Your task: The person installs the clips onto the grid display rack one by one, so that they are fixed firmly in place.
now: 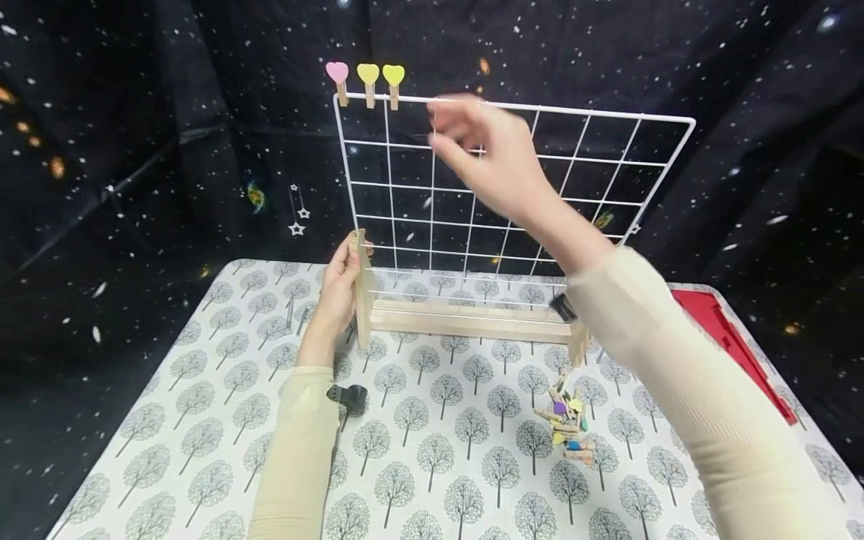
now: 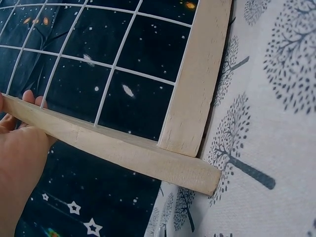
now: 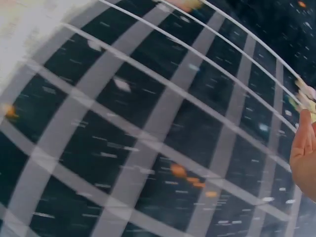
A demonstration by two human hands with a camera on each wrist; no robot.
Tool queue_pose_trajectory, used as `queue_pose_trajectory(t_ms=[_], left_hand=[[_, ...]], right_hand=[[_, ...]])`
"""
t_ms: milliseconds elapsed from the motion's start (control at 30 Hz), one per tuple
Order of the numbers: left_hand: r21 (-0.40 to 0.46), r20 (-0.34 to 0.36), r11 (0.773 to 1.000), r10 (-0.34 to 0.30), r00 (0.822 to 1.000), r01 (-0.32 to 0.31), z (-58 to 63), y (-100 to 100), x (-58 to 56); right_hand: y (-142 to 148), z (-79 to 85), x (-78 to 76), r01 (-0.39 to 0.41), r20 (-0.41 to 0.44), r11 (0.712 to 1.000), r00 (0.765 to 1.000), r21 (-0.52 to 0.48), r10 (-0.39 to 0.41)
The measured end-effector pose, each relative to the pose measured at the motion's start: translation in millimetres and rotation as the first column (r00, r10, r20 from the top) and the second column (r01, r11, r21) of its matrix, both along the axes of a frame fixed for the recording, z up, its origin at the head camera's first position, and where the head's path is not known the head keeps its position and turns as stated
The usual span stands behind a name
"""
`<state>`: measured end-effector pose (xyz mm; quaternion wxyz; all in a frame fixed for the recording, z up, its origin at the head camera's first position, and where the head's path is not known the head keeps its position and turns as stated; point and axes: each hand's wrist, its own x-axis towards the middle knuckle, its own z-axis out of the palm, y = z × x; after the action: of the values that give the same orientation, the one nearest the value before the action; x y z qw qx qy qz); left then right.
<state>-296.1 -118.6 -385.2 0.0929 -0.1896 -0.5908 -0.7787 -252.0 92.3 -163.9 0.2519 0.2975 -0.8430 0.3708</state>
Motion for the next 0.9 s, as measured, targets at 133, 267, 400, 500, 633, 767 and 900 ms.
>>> queue_pose_trajectory(t_ms=[133,267,400,500,633,767,900], left_hand=[[-0.012,0.01,1.0,0.006,1.0,-0.006,2.3,0.5,0.6],[-0.018,0.02,1.0,0.009,1.0,-0.008,3.2,0.1,1.8],[-0.027,0.029,1.0,0.012,1.0,-0.011,2.7,-0.2,4.0],[-0.029,0.03,0.999,0.015,0.999,-0.014,1.9,-1.2,5.3],[-0.019,0.022,1.0,-0.002,1.0,0.002,0.8,-1.8,6.2],[-0.006,0.01,1.0,-0.017,1.0,0.017,0.7,-0.9,5.6],[-0.003,0.009,1.0,-0.013,1.0,0.013,1.3,0.5,4.5]], right_hand=[[43.2,-70.7,8.9,-0.083,0.062,0.996,0.995,0.027,0.081],[88.7,-146.3,16.8,-0.052,0.175,0.989,0.984,0.137,0.028],[135.0,-208.6,28.5,-0.001,0.269,0.973,0.961,0.231,-0.063],[162.7,-239.2,40.0,-0.011,0.314,0.961,0.946,0.276,-0.079],[189.9,-263.5,53.7,-0.062,0.297,0.929,0.953,0.365,-0.053],[206.7,-277.2,61.3,-0.116,0.218,0.879,0.976,0.463,0.014],[213.2,-282.2,62.2,-0.158,0.164,0.848,0.983,0.506,0.086]])
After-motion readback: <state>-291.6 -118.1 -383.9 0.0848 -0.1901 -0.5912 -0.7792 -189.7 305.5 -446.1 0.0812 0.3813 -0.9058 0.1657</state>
